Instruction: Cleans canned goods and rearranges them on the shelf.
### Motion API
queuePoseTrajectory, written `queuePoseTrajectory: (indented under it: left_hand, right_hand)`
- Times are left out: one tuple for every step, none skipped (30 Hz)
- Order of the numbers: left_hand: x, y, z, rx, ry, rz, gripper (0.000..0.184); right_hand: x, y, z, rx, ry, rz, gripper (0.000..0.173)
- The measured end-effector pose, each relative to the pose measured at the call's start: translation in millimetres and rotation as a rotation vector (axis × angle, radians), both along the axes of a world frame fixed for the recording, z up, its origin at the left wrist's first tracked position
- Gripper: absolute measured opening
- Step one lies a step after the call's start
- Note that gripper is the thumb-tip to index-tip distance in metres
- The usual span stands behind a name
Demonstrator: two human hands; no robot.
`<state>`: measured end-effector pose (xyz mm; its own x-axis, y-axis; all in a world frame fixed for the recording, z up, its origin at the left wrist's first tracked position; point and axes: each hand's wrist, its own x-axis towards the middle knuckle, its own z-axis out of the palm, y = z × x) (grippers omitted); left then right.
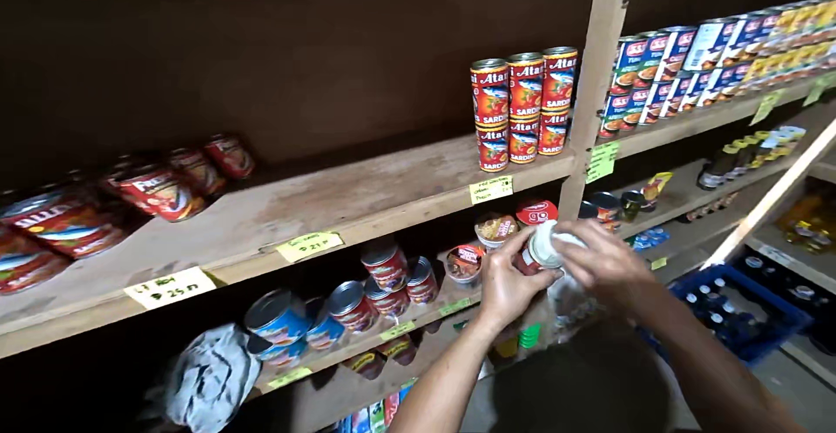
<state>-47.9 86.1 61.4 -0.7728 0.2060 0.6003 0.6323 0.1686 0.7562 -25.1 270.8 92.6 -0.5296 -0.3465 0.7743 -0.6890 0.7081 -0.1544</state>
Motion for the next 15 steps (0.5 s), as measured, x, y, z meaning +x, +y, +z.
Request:
queuePoseTrajectory:
  left_hand:
    - [-1.1,3.3,-0.4,0.096,-0.153,-0.08,0.069]
    - [-2.2,8.1,-1.8,0.203,-0.29,-0.141,0.069]
    - [-3.7,13.4,-4.0,0.289,-0.384,-0.182,0.068]
    - [-5.4,19.3,-6.3,0.342,-0.439,-0.211,0.068]
    - [-6.2,26.3,-8.1,0.383,-0.477,-0.235,0.067]
    - [-5.2,34.3,-9.5,0.437,-0.519,-0.253,0.065]
    - [-2.9,42.3,-10.1,0.519,-0.567,-0.262,0.062]
    - [-1.2,48.8,-9.8,0.616,-0.624,-0.259,0.058]
    - [-0.5,53.5,-8.8,0.726,-0.689,-0.251,0.05]
    - [-0.5,56.0,-7.4,0.842,-0.765,-0.251,0.039]
    - [-1.2,56.8,-5.4,0.948,-0.835,-0.252,0.03]
    - [-1.3,57.5,-2.0,1.048,-0.897,-0.242,0.028]
    - [-0.1,58.5,2.5,1.127,-0.952,-0.228,0.032]
    - [1.9,59.2,5.4,1.17,-0.985,-0.224,0.037]
    - [4.2,61.2,7.5,1.185,-1.007,-0.226,0.039]
  right_hand:
    - [-1.8,18.2,1.8,-0.015,-0.106,-0.01,0.024]
    - [-3.3,34.7,2.3,-0.067,-0.173,-0.036,0.026]
    - [-4.2,44.8,0.4,-0.152,-0.18,-0.062,0.029]
    - [-3.4,46.0,-2.7,-0.252,-0.162,-0.066,0.031]
    - [0.7,39.4,-5.9,-0.318,-0.171,-0.043,0.033]
    - [6.2,27.4,-11.5,-0.323,-0.196,-0.023,0.034]
    - [9.5,14.8,-23.0,-0.276,-0.19,-0.023,0.035]
    - [7.5,7.1,-38.4,-0.207,-0.093,-0.049,0.034]
    - [4.9,7.5,-50.2,-0.143,0.016,-0.078,0.03]
    - [4.0,15.1,-58.6,-0.09,0.104,-0.09,0.027]
    - [5.5,26.6,-66.5,-0.056,0.145,-0.078,0.024]
    - [8.8,39.6,-74.9,-0.055,0.126,-0.064,0.02]
    - [11.4,48.6,-81.4,-0.119,0.101,-0.076,0.02]
    - [14.9,51.6,-83.6,-0.242,0.067,-0.115,0.024]
    - [18.4,50.9,-82.0,-0.36,0.061,-0.166,0.027]
